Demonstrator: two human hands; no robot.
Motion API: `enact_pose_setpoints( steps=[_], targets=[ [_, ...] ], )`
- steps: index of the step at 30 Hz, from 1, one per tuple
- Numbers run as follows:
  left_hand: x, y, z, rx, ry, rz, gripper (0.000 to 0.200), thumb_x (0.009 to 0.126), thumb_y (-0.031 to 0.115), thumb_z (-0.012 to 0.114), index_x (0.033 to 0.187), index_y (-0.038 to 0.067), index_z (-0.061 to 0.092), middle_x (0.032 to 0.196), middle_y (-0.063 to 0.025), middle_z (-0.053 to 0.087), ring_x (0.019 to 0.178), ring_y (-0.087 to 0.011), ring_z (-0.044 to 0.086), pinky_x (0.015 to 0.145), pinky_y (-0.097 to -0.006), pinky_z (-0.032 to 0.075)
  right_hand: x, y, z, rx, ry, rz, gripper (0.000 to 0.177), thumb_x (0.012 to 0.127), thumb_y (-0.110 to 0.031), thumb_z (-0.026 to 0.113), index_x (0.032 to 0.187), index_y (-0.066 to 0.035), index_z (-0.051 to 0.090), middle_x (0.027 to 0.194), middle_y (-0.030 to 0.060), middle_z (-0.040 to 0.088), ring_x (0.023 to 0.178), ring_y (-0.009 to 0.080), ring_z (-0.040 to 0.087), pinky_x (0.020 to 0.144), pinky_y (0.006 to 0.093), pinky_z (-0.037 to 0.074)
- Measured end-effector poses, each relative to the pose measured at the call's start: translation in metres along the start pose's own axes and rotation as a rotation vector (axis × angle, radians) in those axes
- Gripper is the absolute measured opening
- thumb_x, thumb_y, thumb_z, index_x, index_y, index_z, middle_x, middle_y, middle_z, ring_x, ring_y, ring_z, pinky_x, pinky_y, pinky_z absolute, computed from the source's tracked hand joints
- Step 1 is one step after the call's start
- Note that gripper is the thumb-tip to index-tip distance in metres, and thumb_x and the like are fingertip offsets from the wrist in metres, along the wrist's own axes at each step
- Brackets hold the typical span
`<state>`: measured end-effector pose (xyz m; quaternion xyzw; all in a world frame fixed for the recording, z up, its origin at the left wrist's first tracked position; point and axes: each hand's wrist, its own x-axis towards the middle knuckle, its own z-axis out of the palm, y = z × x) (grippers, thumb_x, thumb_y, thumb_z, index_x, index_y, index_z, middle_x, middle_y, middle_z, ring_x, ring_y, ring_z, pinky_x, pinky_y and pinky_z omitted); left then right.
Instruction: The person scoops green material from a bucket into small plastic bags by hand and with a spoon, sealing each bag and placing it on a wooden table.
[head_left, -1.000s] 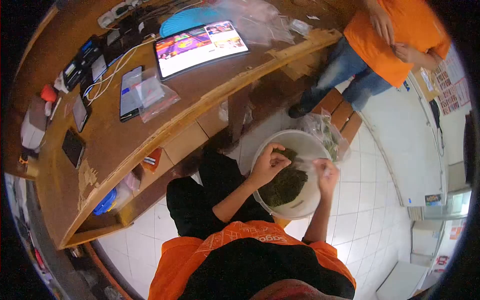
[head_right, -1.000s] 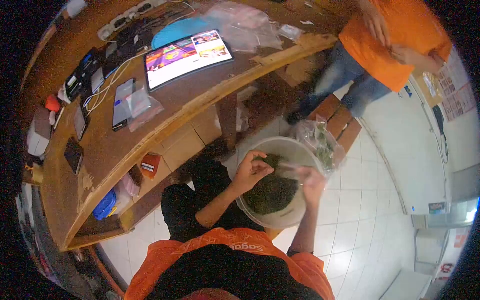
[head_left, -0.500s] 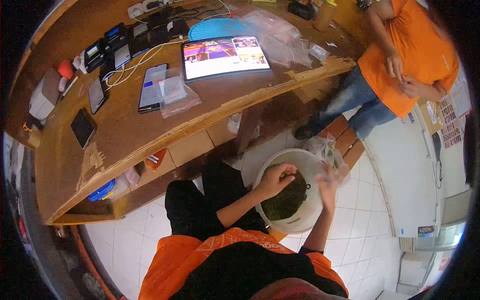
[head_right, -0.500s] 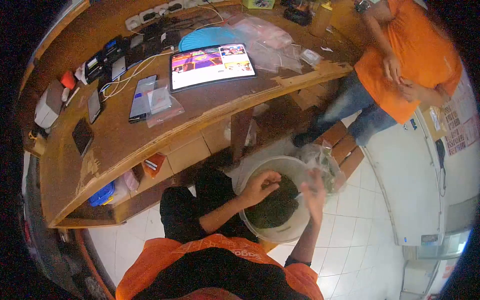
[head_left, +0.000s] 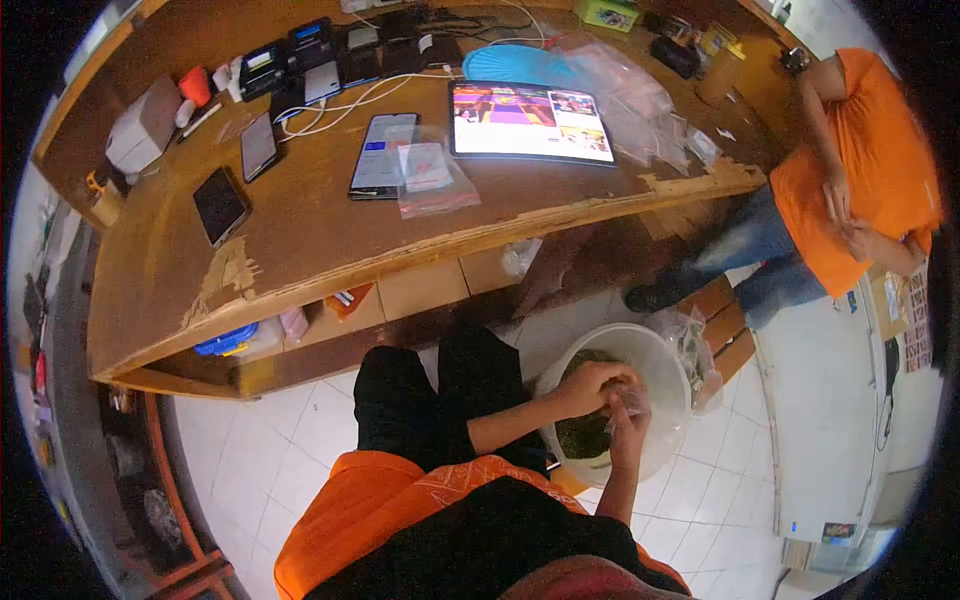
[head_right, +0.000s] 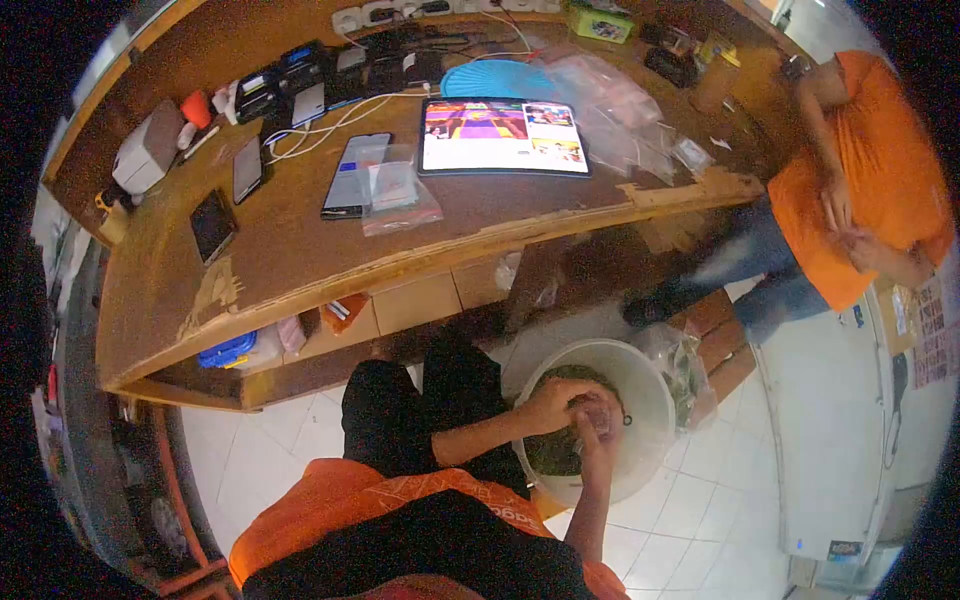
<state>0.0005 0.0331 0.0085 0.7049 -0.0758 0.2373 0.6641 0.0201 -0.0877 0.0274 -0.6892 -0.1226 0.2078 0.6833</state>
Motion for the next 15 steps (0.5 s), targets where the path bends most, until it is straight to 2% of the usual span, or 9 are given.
enact_pose_setpoints(
  steps=[4,6,7,8,9,11,12,14,15],
  targets=[
    [-0.001,0.004,-0.005,0.115,0.068,-0.012,0.014,0.074,0.001,0.053,0.088,0.001,0.052,0.078,-0.011,0.058,0.07,-0.021,0.059,0.062,-0.0274,0.045,-0.005,0.001,0.009,0.001,0.038,-0.011,0.05,0.074,-0.008,0.057,0.119,-0.003,0.038,0.098,0.005,0.052,0.094,0.0144,0.047,0.081,0.0246,0.036],
    [0.0,0.009,-0.005,-0.003,0.168,-0.189,0.012,0.075,0.002,0.052,0.087,0.0,0.052,0.078,-0.011,0.058,0.072,-0.0189,0.059,0.062,-0.0264,0.046,-0.012,-0.001,0.018,-0.011,0.042,-0.066,0.049,0.075,-0.007,0.057,0.119,-0.003,0.038,0.099,0.0051,0.051,0.091,0.014,0.048,0.077,0.0239,0.038],
    [0.0,0.004,-0.003,-0.007,0.177,-0.179,0.012,0.075,0.002,0.052,0.087,0.0,0.052,0.078,-0.011,0.058,0.072,-0.0189,0.059,0.062,-0.0264,0.046,-0.017,-0.004,0.021,-0.024,0.041,-0.115,0.048,0.075,-0.006,0.056,0.119,-0.003,0.038,0.101,0.0051,0.051,0.088,0.0135,0.049,0.073,0.0232,0.04],
    [-0.001,-0.003,-0.003,-0.02,0.208,-0.204,0.012,0.076,0.005,0.054,0.087,0.001,0.053,0.08,-0.0104,0.059,0.074,-0.0167,0.058,0.064,-0.0264,0.045,-0.024,-0.012,0.023,-0.066,0.038,-0.034,0.037,0.077,-0.011,0.055,0.112,-0.002,0.045,0.094,0.005,0.054,0.074,0.013,0.052,0.062,0.023,0.042],
    [-0.001,-0.008,-0.002,-0.033,0.239,-0.228,0.012,0.076,0.007,0.055,0.087,0.001,0.054,0.082,-0.0098,0.059,0.075,-0.0146,0.057,0.065,-0.0264,0.045,-0.031,-0.007,0.02,-0.074,0.027,-0.043,0.037,0.077,-0.011,0.055,0.112,-0.002,0.045,0.094,0.005,0.054,0.074,0.013,0.052,0.062,0.023,0.042],
    [0.002,0.003,-0.006,-0.032,0.257,-0.234,0.012,0.076,0.008,0.056,0.085,0.001,0.053,0.081,-0.0086,0.058,0.074,-0.0135,0.056,0.064,-0.026,0.045,-0.046,0.007,0.014,-0.146,0.04,0.034,0.026,0.08,-0.02,0.05,0.091,0.002,0.055,0.076,0.0081,0.057,0.063,0.0122,0.051,0.055,0.0232,0.039],
    [0.002,0.007,-0.007,-0.034,0.247,-0.252,0.012,0.076,0.009,0.057,0.084,0.002,0.052,0.079,-0.0074,0.058,0.072,-0.0124,0.056,0.063,-0.0256,0.045,-0.051,0.006,0.016,-0.136,0.053,0.026,0.026,0.08,-0.02,0.05,0.091,0.002,0.055,0.076,0.0081,0.057,0.063,0.0122,0.051,0.055,0.0232,0.039],
    [0.0,-0.004,-0.005,0.011,0.226,-0.205,0.014,0.075,0.01,0.059,0.083,0.002,0.052,0.077,-0.0063,0.058,0.071,-0.0121,0.056,0.062,-0.0256,0.045,-0.063,0.0,0.02,-0.188,-0.182,0.083,0.033,0.082,-0.028,0.045,0.074,0.001,0.058,0.063,0.0074,0.055,0.059,0.0128,0.051,0.054,0.0236,0.039],
    [-0.002,-0.01,-0.003,0.047,0.235,-0.169,0.016,0.073,0.011,0.061,0.083,0.003,0.051,0.074,-0.0052,0.058,0.069,-0.0118,0.056,0.061,-0.0256,0.046,-0.064,0.003,0.023,-0.172,-0.128,0.076,0.033,0.082,-0.028,0.045,0.074,0.001,0.058,0.063,0.0074,0.055,0.059,0.0128,0.051,0.054,0.0236,0.039]
  ],
)
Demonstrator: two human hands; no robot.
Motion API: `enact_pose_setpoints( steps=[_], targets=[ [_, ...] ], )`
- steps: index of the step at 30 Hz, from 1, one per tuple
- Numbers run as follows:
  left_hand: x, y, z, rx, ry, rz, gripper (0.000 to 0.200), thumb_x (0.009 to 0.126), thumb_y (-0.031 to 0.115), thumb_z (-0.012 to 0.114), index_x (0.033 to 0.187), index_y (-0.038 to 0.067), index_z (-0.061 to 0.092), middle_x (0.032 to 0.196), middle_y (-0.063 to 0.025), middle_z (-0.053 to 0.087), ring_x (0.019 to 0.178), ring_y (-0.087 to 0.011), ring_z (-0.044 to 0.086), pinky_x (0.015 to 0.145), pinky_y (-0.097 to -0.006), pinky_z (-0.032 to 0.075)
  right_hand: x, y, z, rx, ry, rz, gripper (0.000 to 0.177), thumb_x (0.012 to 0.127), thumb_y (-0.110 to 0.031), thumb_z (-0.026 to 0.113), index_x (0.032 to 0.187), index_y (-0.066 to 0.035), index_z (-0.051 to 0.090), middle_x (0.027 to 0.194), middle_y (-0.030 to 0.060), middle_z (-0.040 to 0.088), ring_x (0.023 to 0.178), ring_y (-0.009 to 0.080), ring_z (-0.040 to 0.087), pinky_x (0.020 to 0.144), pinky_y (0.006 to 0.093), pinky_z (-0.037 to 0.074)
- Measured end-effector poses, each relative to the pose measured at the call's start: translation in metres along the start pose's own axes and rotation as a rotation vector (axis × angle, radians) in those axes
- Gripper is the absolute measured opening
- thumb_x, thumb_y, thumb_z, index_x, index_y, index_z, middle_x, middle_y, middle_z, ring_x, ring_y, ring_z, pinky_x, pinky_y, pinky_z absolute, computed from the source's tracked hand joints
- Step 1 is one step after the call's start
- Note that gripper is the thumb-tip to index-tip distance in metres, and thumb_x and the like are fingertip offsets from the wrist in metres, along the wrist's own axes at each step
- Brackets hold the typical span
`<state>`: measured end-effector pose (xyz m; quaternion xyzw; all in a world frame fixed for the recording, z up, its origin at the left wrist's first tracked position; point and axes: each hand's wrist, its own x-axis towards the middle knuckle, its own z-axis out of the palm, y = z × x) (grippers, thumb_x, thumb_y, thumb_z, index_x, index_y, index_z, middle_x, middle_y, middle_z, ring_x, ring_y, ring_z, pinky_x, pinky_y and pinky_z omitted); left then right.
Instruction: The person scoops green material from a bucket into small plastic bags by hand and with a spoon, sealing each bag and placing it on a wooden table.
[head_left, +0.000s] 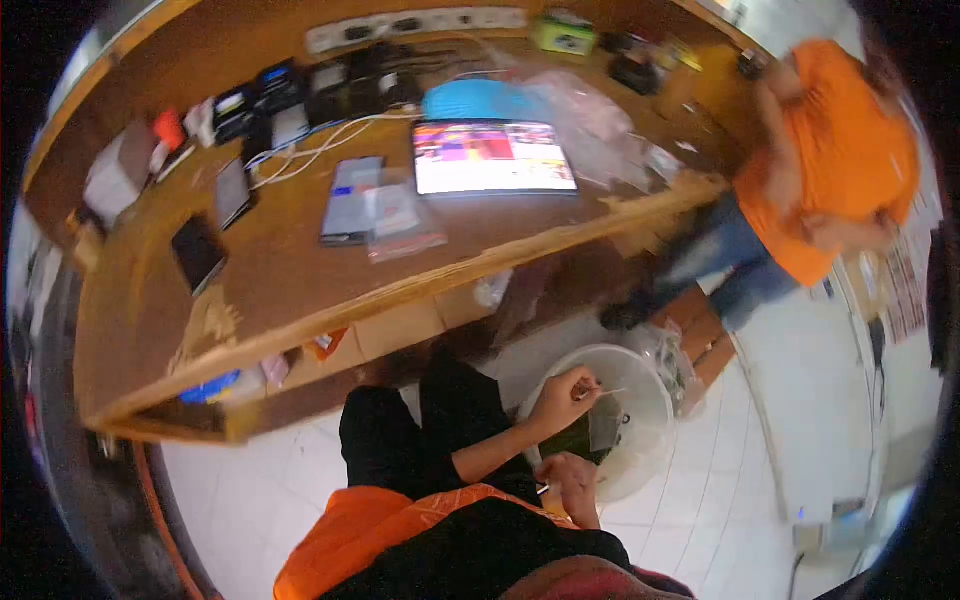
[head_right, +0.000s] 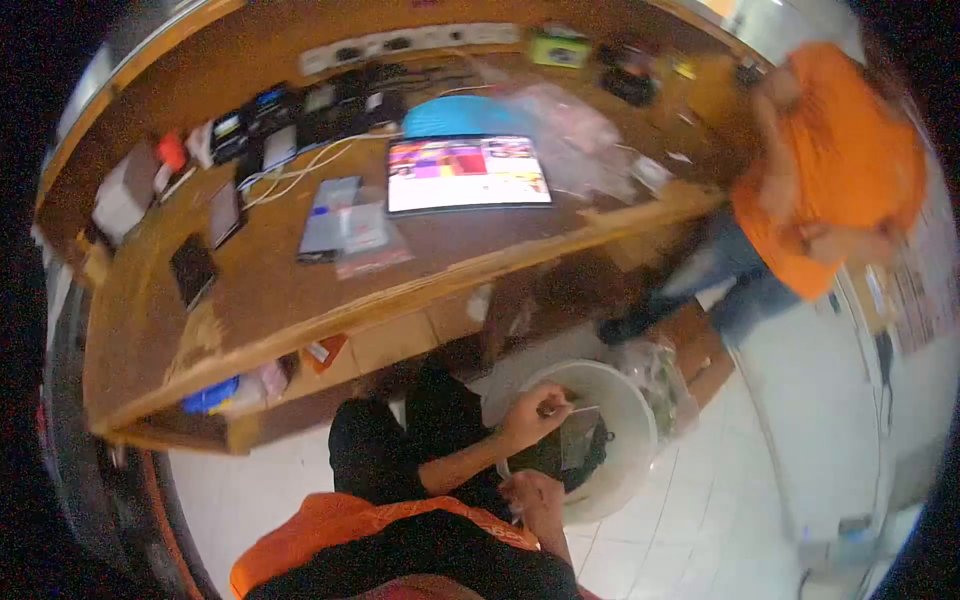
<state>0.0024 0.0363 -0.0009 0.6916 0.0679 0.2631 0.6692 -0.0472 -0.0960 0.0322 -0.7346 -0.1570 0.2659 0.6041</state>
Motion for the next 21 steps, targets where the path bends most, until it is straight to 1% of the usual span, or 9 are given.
enact_pose_setpoints(
  steps=[2,3,5,6,8,9,12,14,21],
  targets=[
    [0.0,0.001,-0.002,-0.026,-0.113,-0.042,0.018,0.071,0.011,0.064,0.078,0.003,0.049,0.07,-0.0045,0.057,0.067,-0.0109,0.056,0.061,-0.0254,0.045,0.007,0.0,0.008,-0.101,0.039,-0.079,0.038,0.083,-0.031,0.041,0.07,0.0,0.058,0.065,0.0073,0.056,0.06,0.0125,0.051,0.056,0.0241,0.039],
    [0.0,0.006,-0.004,-0.045,-0.131,-0.044,0.02,0.071,0.011,0.064,0.074,0.003,0.046,0.07,-0.0048,0.058,0.067,-0.0107,0.056,0.061,-0.0255,0.045,0.013,-0.007,0.012,0.091,0.185,-0.079,0.035,0.085,-0.027,0.041,0.072,0.001,0.059,0.068,0.0056,0.056,0.063,0.0118,0.051,0.058,0.0245,0.04],
    [-0.001,0.018,-0.005,-0.168,-0.116,-0.069,0.022,0.071,0.007,0.062,0.066,0.002,0.041,0.067,-0.0059,0.054,0.061,-0.008,0.052,0.055,-0.0229,0.042,0.031,0.004,-0.001,0.074,0.409,-0.144,0.029,0.085,-0.021,0.042,0.078,0.002,0.058,0.074,0.0046,0.057,0.067,0.011,0.051,0.062,0.0246,0.04],
    [-0.001,0.016,-0.006,-0.161,-0.093,-0.068,0.022,0.071,0.007,0.062,0.066,0.002,0.041,0.067,-0.0059,0.054,0.061,-0.008,0.052,0.055,-0.0229,0.042,0.037,0.009,-0.006,0.072,0.385,-0.146,0.029,0.085,-0.021,0.042,0.078,0.002,0.058,0.074,0.0046,0.057,0.067,0.011,0.051,0.062,0.0246,0.04],
    [-0.002,0.009,-0.008,-0.026,-0.162,0.019,0.027,0.069,0.005,0.063,0.063,0.004,0.037,0.062,-0.0051,0.051,0.062,-0.0079,0.052,0.053,-0.024,0.041,0.052,0.013,-0.013,0.216,0.582,-0.164,0.022,0.083,-0.016,0.046,0.08,0.002,0.057,0.079,0.0044,0.057,0.07,0.0108,0.051,0.064,0.0239,0.04],
    [-0.001,0.006,-0.007,-0.139,-0.172,0.049,0.032,0.066,0.004,0.065,0.062,0.005,0.033,0.058,-0.0055,0.049,0.06,-0.0096,0.053,0.051,-0.025,0.039,0.056,0.011,-0.013,0.207,0.531,-0.165,0.022,0.083,-0.016,0.046,0.08,0.002,0.057,0.079,0.0044,0.057,0.07,0.0108,0.051,0.064,0.0239,0.04],
    [0.0,0.001,-0.008,-0.004,-0.188,0.137,0.037,0.062,0.004,0.067,0.061,0.006,0.03,0.056,-0.0058,0.047,0.059,-0.0118,0.053,0.05,-0.0255,0.038,0.057,0.001,-0.015,0.251,0.471,-0.23,0.018,0.081,-0.012,0.049,0.082,0.003,0.057,0.08,0.0055,0.057,0.072,0.0122,0.051,0.066,0.0236,0.04],
    [0.0,0.003,-0.01,-0.011,-0.21,0.137,0.038,0.061,0.005,0.068,0.06,0.006,0.03,0.055,-0.0056,0.046,0.057,-0.0142,0.053,0.05,-0.0263,0.038,0.056,0.0,-0.02,-0.009,0.457,-0.262,0.016,0.079,-0.01,0.053,0.085,0.004,0.058,0.081,0.006,0.058,0.074,0.0128,0.052,0.068,0.0244,0.041],
    [0.004,-0.004,-0.008,-0.015,-0.339,0.005,0.037,0.064,0.013,0.07,0.059,0.007,0.034,0.054,-0.0019,0.043,0.054,-0.0091,0.044,0.048,-0.0252,0.036,0.055,-0.007,-0.029,-0.266,0.456,-0.193,0.017,0.075,-0.006,0.057,0.087,0.004,0.059,0.08,0.0068,0.059,0.075,0.0125,0.052,0.071,0.0258,0.041]
  ],
)
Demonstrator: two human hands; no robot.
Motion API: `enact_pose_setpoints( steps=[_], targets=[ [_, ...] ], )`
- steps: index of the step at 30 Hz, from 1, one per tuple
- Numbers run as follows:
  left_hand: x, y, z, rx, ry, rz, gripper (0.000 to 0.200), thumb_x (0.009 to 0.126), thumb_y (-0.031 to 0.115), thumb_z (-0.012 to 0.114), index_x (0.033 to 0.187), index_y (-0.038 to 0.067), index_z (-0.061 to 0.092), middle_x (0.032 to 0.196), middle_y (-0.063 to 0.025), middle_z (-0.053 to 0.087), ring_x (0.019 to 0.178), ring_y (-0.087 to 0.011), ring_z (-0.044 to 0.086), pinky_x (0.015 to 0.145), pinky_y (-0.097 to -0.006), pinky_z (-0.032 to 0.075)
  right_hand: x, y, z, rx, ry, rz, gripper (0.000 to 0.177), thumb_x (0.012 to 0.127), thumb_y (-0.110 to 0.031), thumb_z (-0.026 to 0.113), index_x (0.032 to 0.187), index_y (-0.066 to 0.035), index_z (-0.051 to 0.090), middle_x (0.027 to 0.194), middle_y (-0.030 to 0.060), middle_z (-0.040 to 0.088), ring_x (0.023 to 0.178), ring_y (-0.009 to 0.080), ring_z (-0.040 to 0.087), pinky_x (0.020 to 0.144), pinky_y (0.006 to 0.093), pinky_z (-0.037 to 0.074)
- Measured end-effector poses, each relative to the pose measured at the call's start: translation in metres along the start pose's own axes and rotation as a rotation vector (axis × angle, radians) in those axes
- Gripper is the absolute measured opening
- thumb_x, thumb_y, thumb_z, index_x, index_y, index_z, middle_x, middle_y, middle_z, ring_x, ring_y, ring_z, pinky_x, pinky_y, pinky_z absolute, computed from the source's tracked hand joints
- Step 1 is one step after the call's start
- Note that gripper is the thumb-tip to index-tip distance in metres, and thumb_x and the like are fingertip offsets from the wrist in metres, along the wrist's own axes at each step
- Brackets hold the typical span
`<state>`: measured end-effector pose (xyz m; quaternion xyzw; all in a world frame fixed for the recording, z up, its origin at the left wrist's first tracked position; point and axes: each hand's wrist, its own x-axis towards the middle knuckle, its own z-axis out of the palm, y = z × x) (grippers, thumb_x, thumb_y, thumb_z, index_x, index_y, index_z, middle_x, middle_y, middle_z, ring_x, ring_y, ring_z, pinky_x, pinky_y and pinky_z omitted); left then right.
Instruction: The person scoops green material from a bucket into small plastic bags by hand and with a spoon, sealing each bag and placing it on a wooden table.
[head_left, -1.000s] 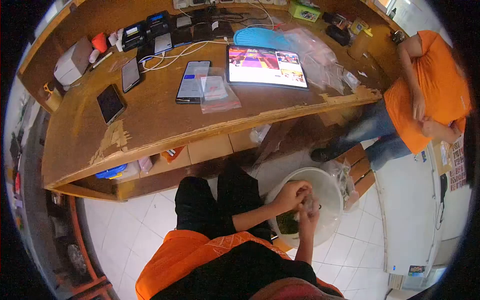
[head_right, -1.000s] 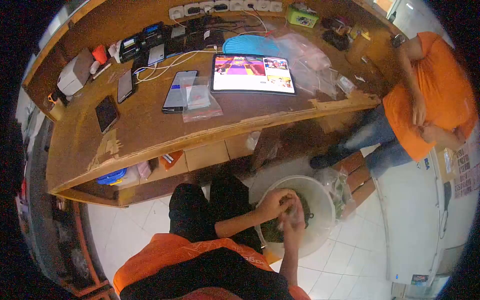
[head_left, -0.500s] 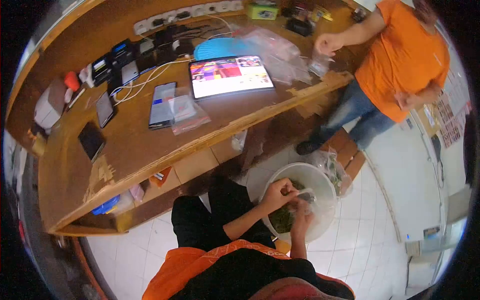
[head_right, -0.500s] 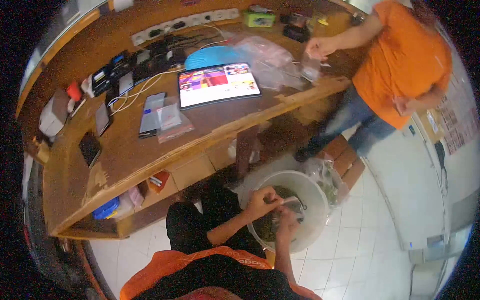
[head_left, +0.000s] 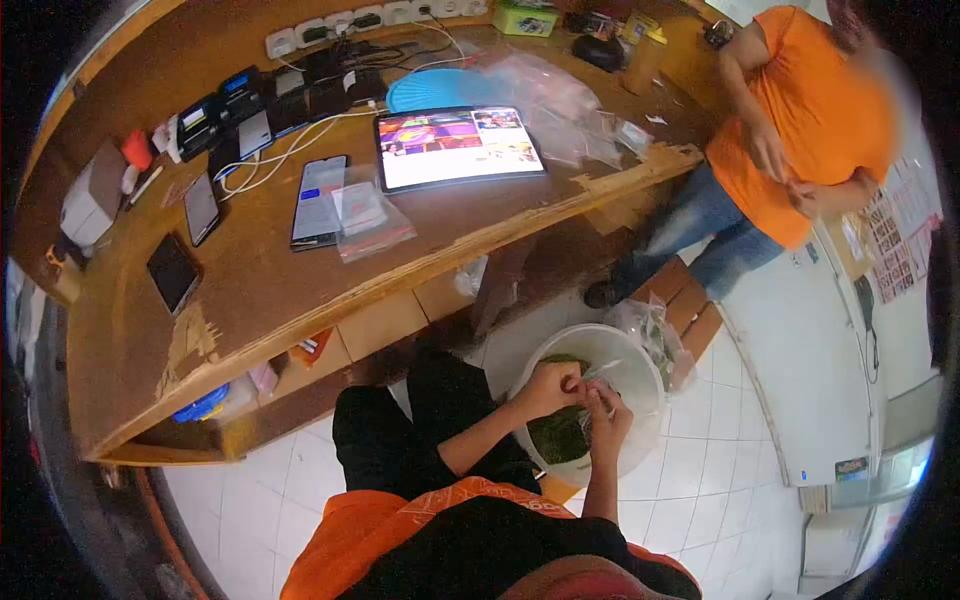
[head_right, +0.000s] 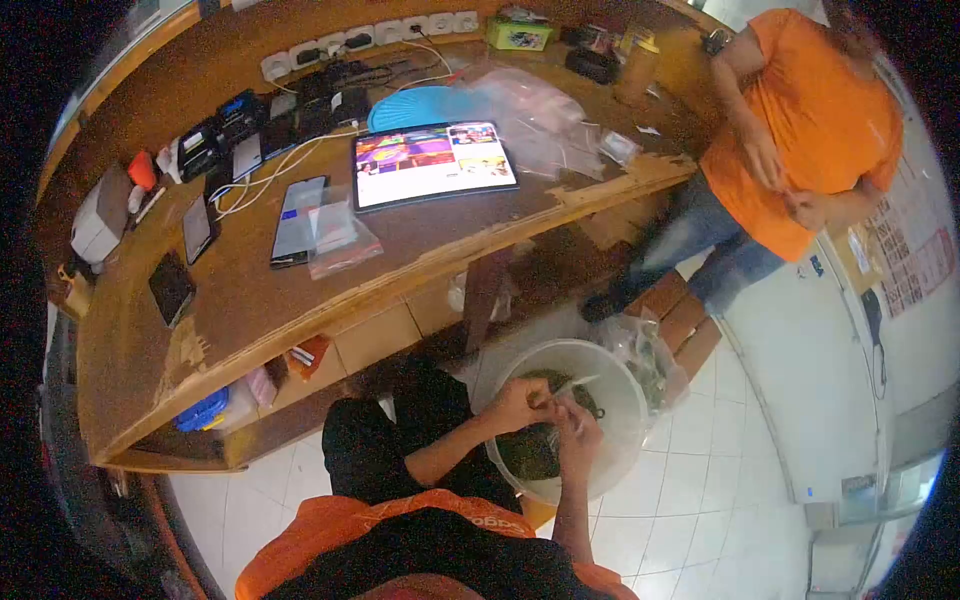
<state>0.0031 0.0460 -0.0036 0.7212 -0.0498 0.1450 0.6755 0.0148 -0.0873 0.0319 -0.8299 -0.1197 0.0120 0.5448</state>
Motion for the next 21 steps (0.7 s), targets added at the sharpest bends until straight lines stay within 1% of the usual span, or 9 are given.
enact_pose_setpoints(
  steps=[3,4,7,9,12,14,16,19,21],
  targets=[
    [0.001,0.001,-0.002,-0.091,-0.059,-0.029,0.035,0.067,0.017,0.069,0.06,0.006,0.036,0.056,0.0008,0.042,0.055,-0.0074,0.04,0.049,-0.0243,0.035,0.006,0.021,-0.006,0.373,-0.09,0.164,0.016,0.076,-0.005,0.057,0.087,0.006,0.058,0.078,0.0068,0.059,0.074,0.0119,0.052,0.069,0.025,0.042],
    [0.001,0.0,-0.003,-0.168,-0.08,-0.015,0.034,0.068,0.017,0.068,0.062,0.006,0.036,0.057,0.0018,0.041,0.055,-0.0072,0.039,0.05,-0.0239,0.036,0.006,0.019,-0.005,0.368,-0.122,0.16,0.016,0.076,-0.005,0.057,0.087,0.006,0.058,0.078,0.0068,0.059,0.074,0.0119,0.052,0.069,0.025,0.042],
    [0.003,-0.002,-0.005,-0.09,-0.094,0.022,0.029,0.071,0.015,0.065,0.066,0.006,0.039,0.061,0.0019,0.042,0.058,-0.0067,0.04,0.053,-0.0234,0.036,0.006,0.007,-0.004,0.166,-0.101,0.121,0.015,0.076,-0.004,0.055,0.086,0.008,0.058,0.078,0.0067,0.059,0.073,0.0113,0.052,0.067,0.0237,0.043],
    [0.002,0.001,-0.007,-0.132,-0.082,-0.01,0.024,0.07,0.009,0.065,0.069,0.004,0.041,0.064,0.0006,0.043,0.061,-0.0066,0.041,0.052,-0.023,0.036,0.006,0.0,-0.003,0.031,-0.064,-0.024,0.016,0.076,-0.004,0.055,0.087,0.007,0.058,0.078,0.0066,0.059,0.073,0.0115,0.053,0.067,0.0231,0.043],
    [0.002,-0.003,-0.003,-0.239,-0.156,-0.049,0.02,0.071,0.01,0.063,0.074,0.003,0.045,0.068,0.0005,0.045,0.063,-0.0062,0.042,0.054,-0.0227,0.037,0.006,0.009,-0.001,0.1,-0.03,0.016,0.018,0.075,-0.004,0.056,0.089,0.007,0.058,0.079,0.007,0.059,0.073,0.0119,0.053,0.068,0.0237,0.043],
    [0.002,-0.006,0.001,-0.143,-0.068,0.037,0.018,0.073,0.01,0.062,0.077,0.003,0.047,0.07,-0.0006,0.049,0.064,-0.0066,0.045,0.055,-0.0233,0.039,0.008,0.016,-0.001,-0.051,-0.021,-0.012,0.022,0.075,-0.02,0.059,0.092,-0.005,0.062,0.08,0.0076,0.062,0.073,0.0149,0.056,0.069,0.0278,0.042],
    [0.001,0.001,0.001,-0.081,-0.06,0.023,0.017,0.073,0.01,0.061,0.079,0.003,0.048,0.069,-0.0029,0.052,0.063,-0.0091,0.049,0.056,-0.0243,0.041,0.003,0.009,-0.002,-0.224,0.013,-0.05,0.023,0.076,-0.023,0.058,0.09,-0.005,0.062,0.08,0.0092,0.062,0.073,0.0182,0.057,0.069,0.0285,0.043],
    [-0.002,-0.002,0.002,-0.038,-0.077,-0.035,0.017,0.07,0.009,0.061,0.079,0.002,0.049,0.066,-0.0063,0.053,0.06,-0.0131,0.053,0.054,-0.0261,0.042,-0.001,0.015,0.008,-0.31,0.128,-0.23,0.016,0.072,-0.004,0.057,0.087,-0.002,0.061,0.074,0.0112,0.06,0.068,0.0154,0.056,0.061,0.0272,0.043],
    [-0.003,0.0,0.003,-0.021,-0.046,-0.024,0.016,0.069,0.009,0.06,0.078,0.001,0.049,0.065,-0.0087,0.054,0.06,-0.0159,0.055,0.054,-0.0276,0.042,-0.001,0.026,0.007,-0.308,0.136,-0.325,0.018,0.071,-0.003,0.056,0.088,-0.003,0.061,0.071,0.0108,0.058,0.066,0.0171,0.055,0.06,0.0281,0.043]
  ],
)
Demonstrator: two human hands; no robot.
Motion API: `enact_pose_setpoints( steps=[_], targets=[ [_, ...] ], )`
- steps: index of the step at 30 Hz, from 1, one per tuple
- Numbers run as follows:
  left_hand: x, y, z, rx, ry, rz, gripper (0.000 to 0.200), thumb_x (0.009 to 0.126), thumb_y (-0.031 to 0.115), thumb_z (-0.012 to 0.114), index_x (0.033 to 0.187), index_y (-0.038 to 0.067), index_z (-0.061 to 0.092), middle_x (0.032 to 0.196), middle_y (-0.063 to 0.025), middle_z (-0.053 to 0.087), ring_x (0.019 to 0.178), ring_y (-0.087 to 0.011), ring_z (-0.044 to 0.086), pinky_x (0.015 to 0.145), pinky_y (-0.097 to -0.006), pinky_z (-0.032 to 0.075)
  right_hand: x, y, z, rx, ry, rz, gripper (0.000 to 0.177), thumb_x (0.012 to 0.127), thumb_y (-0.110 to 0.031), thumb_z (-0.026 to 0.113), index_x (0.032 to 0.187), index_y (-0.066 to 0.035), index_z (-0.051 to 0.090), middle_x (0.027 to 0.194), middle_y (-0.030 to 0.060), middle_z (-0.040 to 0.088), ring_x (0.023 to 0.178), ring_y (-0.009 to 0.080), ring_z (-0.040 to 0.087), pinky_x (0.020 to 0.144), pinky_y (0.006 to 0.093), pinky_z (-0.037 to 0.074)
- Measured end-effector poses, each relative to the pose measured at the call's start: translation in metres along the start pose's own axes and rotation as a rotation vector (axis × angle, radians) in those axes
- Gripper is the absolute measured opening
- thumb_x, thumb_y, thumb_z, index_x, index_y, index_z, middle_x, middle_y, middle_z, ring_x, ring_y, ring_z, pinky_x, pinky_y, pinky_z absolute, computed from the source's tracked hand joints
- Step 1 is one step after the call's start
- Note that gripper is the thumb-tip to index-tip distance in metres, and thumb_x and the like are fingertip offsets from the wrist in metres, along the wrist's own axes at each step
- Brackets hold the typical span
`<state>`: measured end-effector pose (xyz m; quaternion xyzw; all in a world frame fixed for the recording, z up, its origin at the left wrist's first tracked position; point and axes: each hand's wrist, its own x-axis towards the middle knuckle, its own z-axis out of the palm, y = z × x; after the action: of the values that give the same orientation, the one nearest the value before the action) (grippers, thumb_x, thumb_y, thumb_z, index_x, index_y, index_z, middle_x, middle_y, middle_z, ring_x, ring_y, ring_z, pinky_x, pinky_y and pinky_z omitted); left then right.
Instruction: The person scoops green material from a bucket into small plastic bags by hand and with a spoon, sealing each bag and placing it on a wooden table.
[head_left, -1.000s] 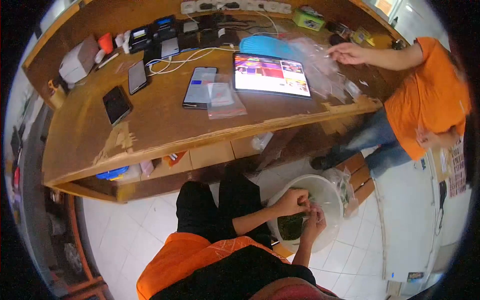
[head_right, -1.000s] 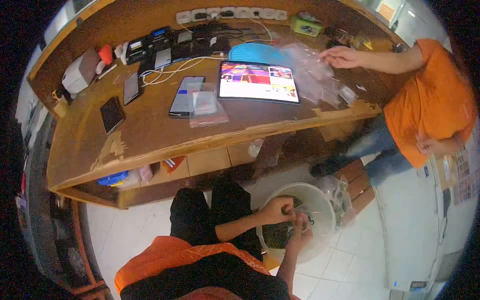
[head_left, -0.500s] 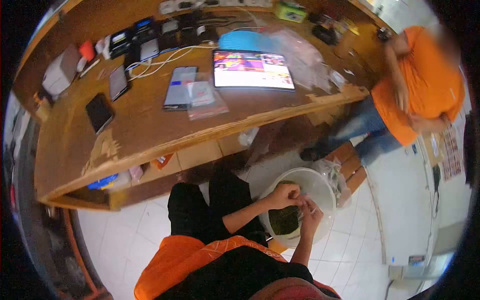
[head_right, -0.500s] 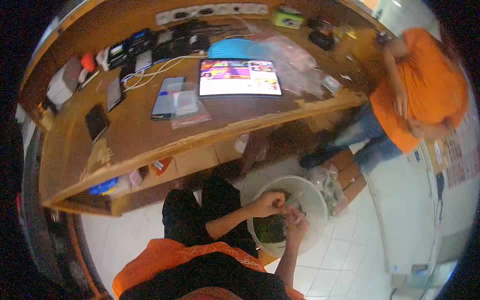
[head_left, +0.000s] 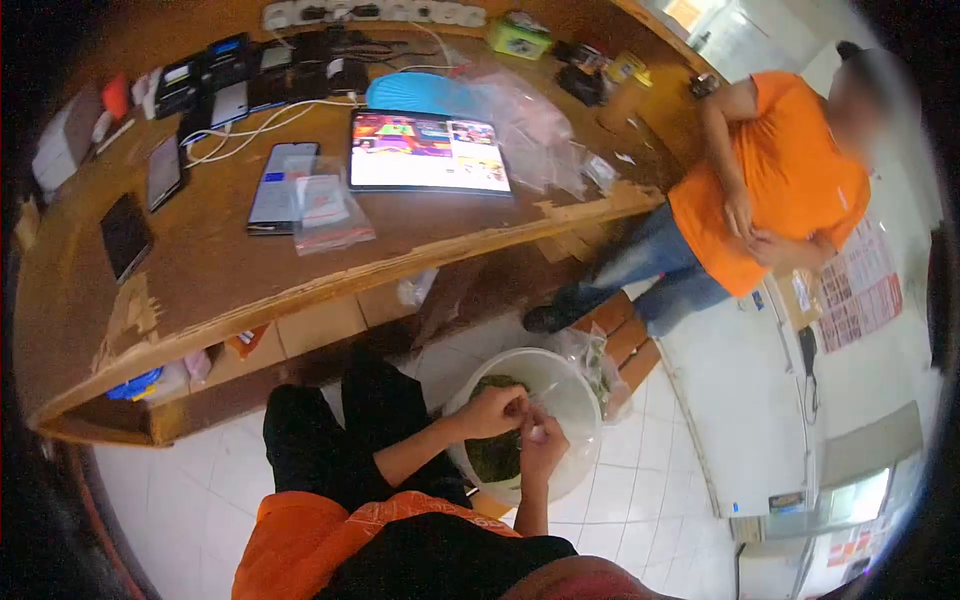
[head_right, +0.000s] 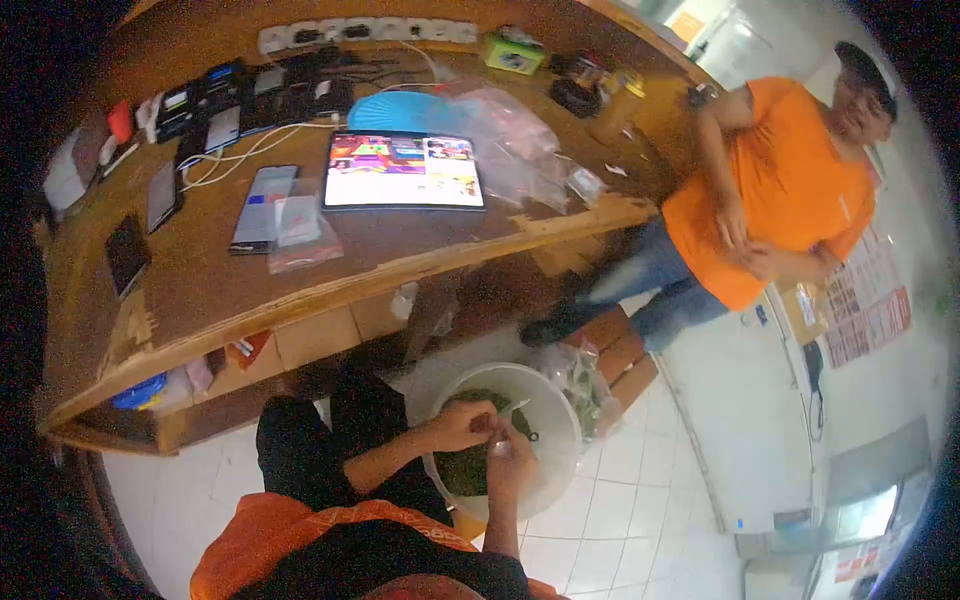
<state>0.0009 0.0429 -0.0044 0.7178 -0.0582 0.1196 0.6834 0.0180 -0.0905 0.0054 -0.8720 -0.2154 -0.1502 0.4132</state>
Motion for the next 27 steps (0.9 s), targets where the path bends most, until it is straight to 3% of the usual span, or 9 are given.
enact_pose_setpoints(
  steps=[2,6,11,15,18,20,21,23,27],
  targets=[
    [-0.002,0.002,0.001,0.039,0.017,0.0,0.016,0.068,0.008,0.06,0.078,0.001,0.05,0.064,-0.011,0.055,0.059,-0.0188,0.056,0.054,-0.0291,0.043,0.003,-0.001,0.003,0.029,0.035,-0.075,0.021,0.069,-0.001,0.056,0.089,-0.005,0.061,0.068,0.0105,0.057,0.064,0.0188,0.055,0.059,0.029,0.043],
    [-0.005,0.005,0.009,0.228,0.104,0.002,0.017,0.071,0.014,0.057,0.077,-0.001,0.051,0.066,-0.018,0.056,0.062,-0.0289,0.057,0.055,-0.0345,0.043,0.009,-0.029,-0.011,-0.094,-0.184,-0.089,0.037,0.06,0.003,0.055,0.095,-0.004,0.058,0.075,0.0122,0.052,0.069,0.0251,0.053,0.061,0.0319,0.042],
    [-0.004,0.012,0.002,0.201,0.06,-0.091,0.018,0.076,0.015,0.05,0.084,-0.002,0.051,0.067,-0.0215,0.054,0.064,-0.0349,0.055,0.055,-0.0376,0.041,0.01,-0.025,-0.003,-0.027,-0.154,-0.204,0.04,0.06,0.005,0.054,0.1,-0.004,0.056,0.078,0.0124,0.051,0.078,0.0266,0.051,0.065,0.0319,0.041],
    [-0.002,0.008,0.002,0.216,0.034,-0.141,0.021,0.076,0.018,0.051,0.081,-0.001,0.053,0.068,-0.0213,0.054,0.064,-0.036,0.054,0.056,-0.0387,0.041,0.008,-0.024,-0.003,-0.041,-0.197,-0.179,0.043,0.063,0.001,0.055,0.106,-0.002,0.05,0.079,0.0106,0.05,0.074,0.0269,0.05,0.064,0.033,0.042],
    [-0.004,0.004,0.004,0.326,-0.025,-0.152,0.022,0.072,0.021,0.054,0.075,-0.001,0.054,0.067,-0.0199,0.055,0.063,-0.0357,0.054,0.057,-0.0403,0.042,0.005,-0.014,0.0,-0.064,-0.302,-0.048,0.043,0.063,0.002,0.056,0.105,-0.002,0.051,0.078,0.0115,0.049,0.07,0.0275,0.051,0.061,0.0335,0.042],
    [-0.009,0.006,0.008,0.573,-0.041,-0.06,0.023,0.069,0.022,0.056,0.069,0.0,0.055,0.066,-0.0188,0.055,0.063,-0.035,0.054,0.059,-0.0418,0.042,0.007,-0.019,-0.003,0.569,-0.214,0.483,0.031,0.059,0.003,0.057,0.089,-0.003,0.06,0.074,0.0127,0.05,0.067,0.0271,0.051,0.057,0.0337,0.04],
    [-0.008,0.01,0.008,0.578,-0.039,-0.06,0.023,0.069,0.022,0.056,0.069,0.0,0.055,0.066,-0.0188,0.055,0.063,-0.035,0.054,0.059,-0.0418,0.042,0.009,-0.021,-0.005,0.573,-0.215,0.481,0.031,0.059,0.003,0.057,0.089,-0.003,0.06,0.074,0.0127,0.05,0.067,0.0271,0.051,0.057,0.0337,0.04],
    [-0.006,0.018,0.006,0.481,-0.02,-0.107,0.022,0.067,0.022,0.057,0.068,0.0,0.056,0.065,-0.018,0.055,0.064,-0.0339,0.055,0.059,-0.0414,0.042,0.015,-0.023,-0.01,-0.07,-0.218,-0.094,0.028,0.058,0.002,0.058,0.085,-0.003,0.06,0.069,0.0122,0.05,0.062,0.0278,0.05,0.055,0.0343,0.04],
    [-0.005,0.003,0.01,0.528,-0.043,-0.176,0.021,0.067,0.022,0.059,0.071,0.002,0.052,0.07,-0.0164,0.055,0.068,-0.0319,0.054,0.062,-0.0392,0.043,0.02,-0.004,-0.015,-0.037,-0.159,-0.136,0.024,0.057,0.003,0.058,0.08,-0.002,0.058,0.066,0.0126,0.05,0.059,0.0276,0.05,0.054,0.0335,0.04]
  ],
)
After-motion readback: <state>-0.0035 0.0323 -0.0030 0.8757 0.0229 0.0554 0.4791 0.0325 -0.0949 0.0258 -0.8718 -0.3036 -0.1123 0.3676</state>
